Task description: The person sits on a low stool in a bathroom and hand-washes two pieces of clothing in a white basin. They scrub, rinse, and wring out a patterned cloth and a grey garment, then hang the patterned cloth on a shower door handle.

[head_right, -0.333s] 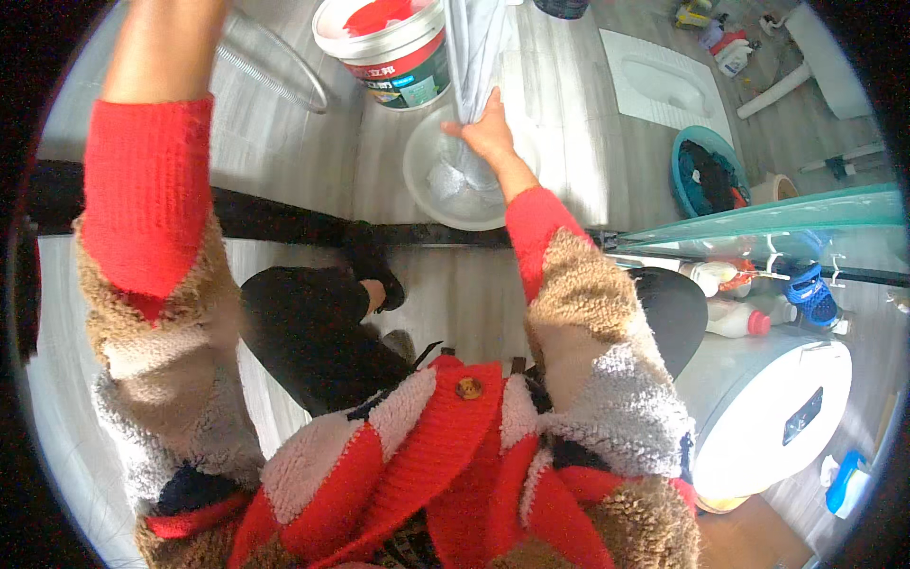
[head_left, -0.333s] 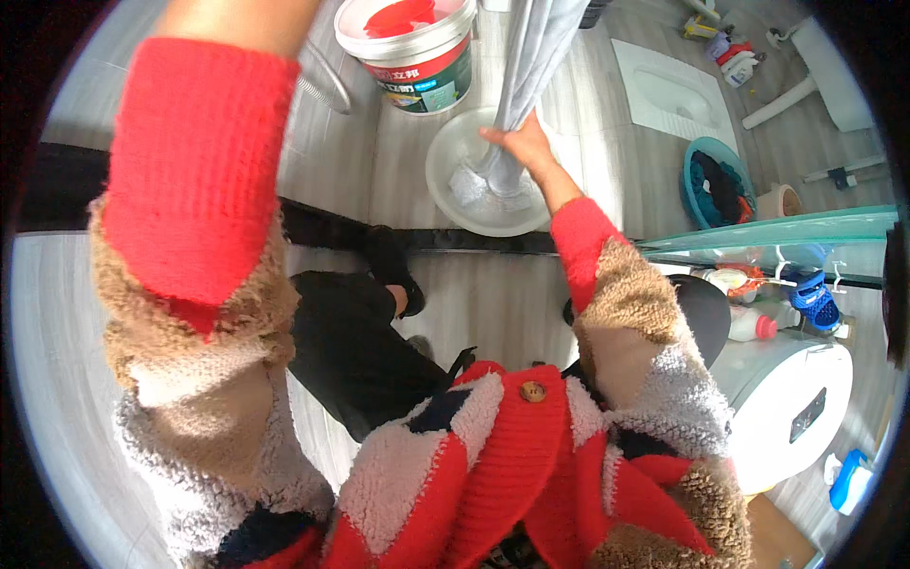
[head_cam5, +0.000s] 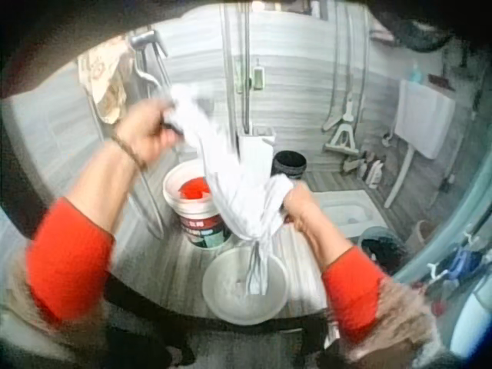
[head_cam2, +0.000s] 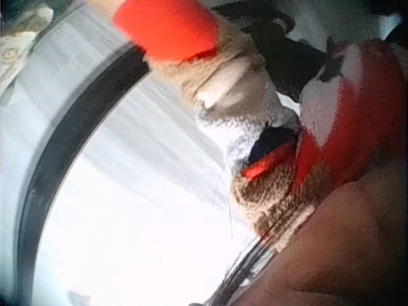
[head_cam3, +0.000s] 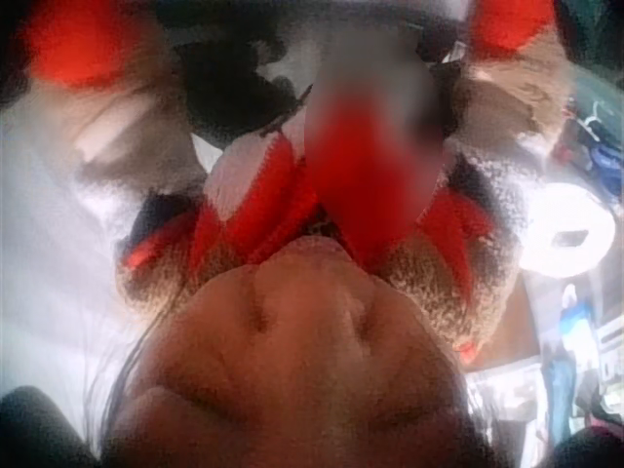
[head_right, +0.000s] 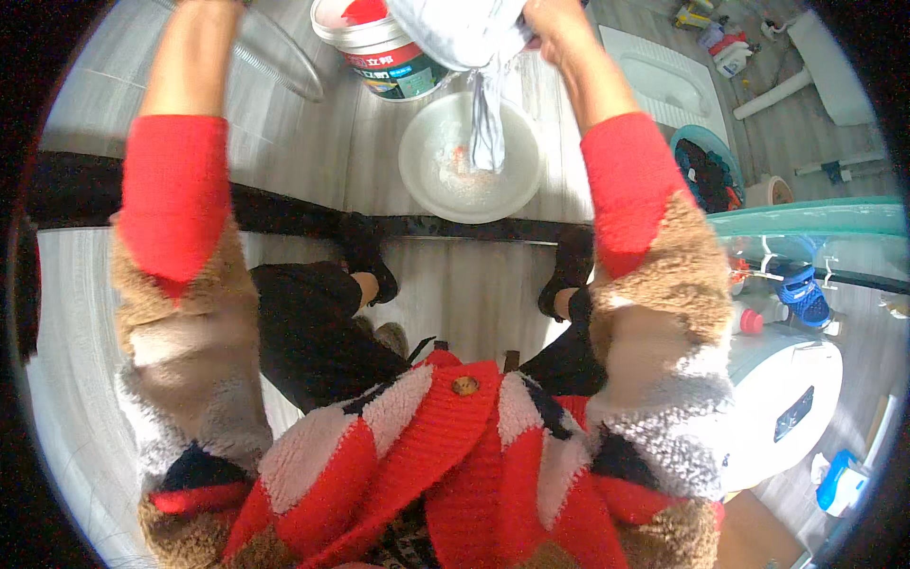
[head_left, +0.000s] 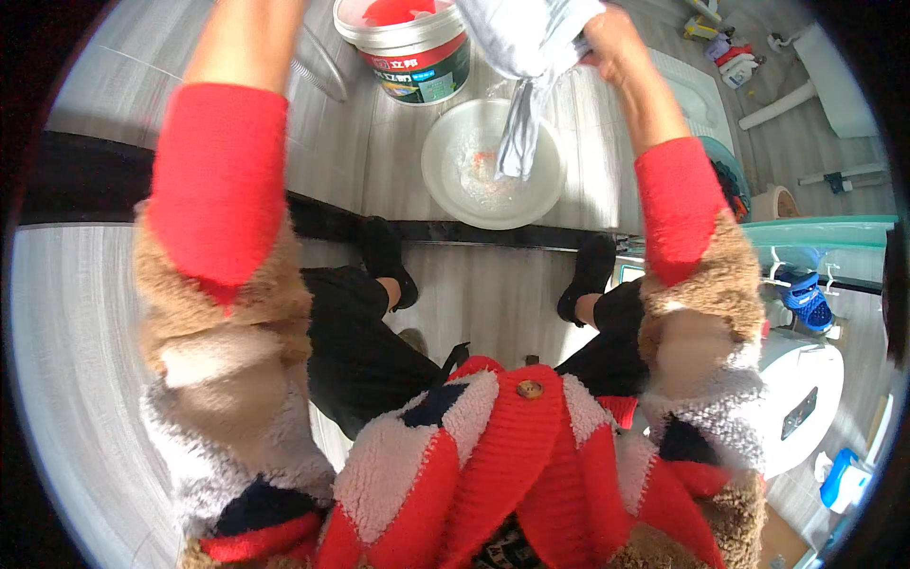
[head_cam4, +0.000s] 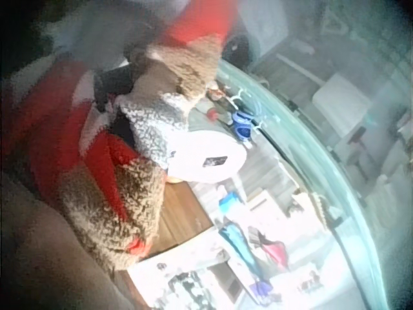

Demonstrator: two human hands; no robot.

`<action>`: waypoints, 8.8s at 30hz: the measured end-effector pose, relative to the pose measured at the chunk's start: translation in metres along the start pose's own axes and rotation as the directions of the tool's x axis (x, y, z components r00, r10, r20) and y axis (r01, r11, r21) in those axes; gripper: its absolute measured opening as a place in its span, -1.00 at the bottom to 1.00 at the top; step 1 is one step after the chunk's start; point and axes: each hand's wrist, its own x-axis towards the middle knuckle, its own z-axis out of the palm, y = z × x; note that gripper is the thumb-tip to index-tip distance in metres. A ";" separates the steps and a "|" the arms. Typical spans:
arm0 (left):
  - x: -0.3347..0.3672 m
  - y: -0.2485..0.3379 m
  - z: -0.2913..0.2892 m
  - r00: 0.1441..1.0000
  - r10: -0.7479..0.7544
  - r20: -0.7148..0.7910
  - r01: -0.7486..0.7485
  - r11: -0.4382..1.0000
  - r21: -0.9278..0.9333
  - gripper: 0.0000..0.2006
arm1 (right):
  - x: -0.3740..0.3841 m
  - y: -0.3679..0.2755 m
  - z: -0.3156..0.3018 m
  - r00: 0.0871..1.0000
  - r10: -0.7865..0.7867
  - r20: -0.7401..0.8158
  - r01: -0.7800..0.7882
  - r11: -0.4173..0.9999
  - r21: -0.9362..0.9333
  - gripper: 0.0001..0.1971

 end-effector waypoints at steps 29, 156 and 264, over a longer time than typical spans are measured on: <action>-0.209 -0.451 -0.124 0.228 -0.646 -0.729 0.578 0.692 -0.433 -0.63 | 0.013 0.191 0.033 0.846 0.526 0.084 -0.487 0.828 -0.279 -0.55; -0.216 -0.488 -0.128 0.373 -0.689 -0.621 0.921 0.356 0.158 -0.13 | -0.026 0.403 0.091 0.972 0.202 0.123 0.062 0.282 -0.957 -0.14; -0.117 -0.140 -0.022 0.986 -0.146 0.079 0.076 0.819 0.569 -0.41 | -0.057 0.073 0.028 0.796 -0.071 0.601 0.353 0.861 -0.366 -0.56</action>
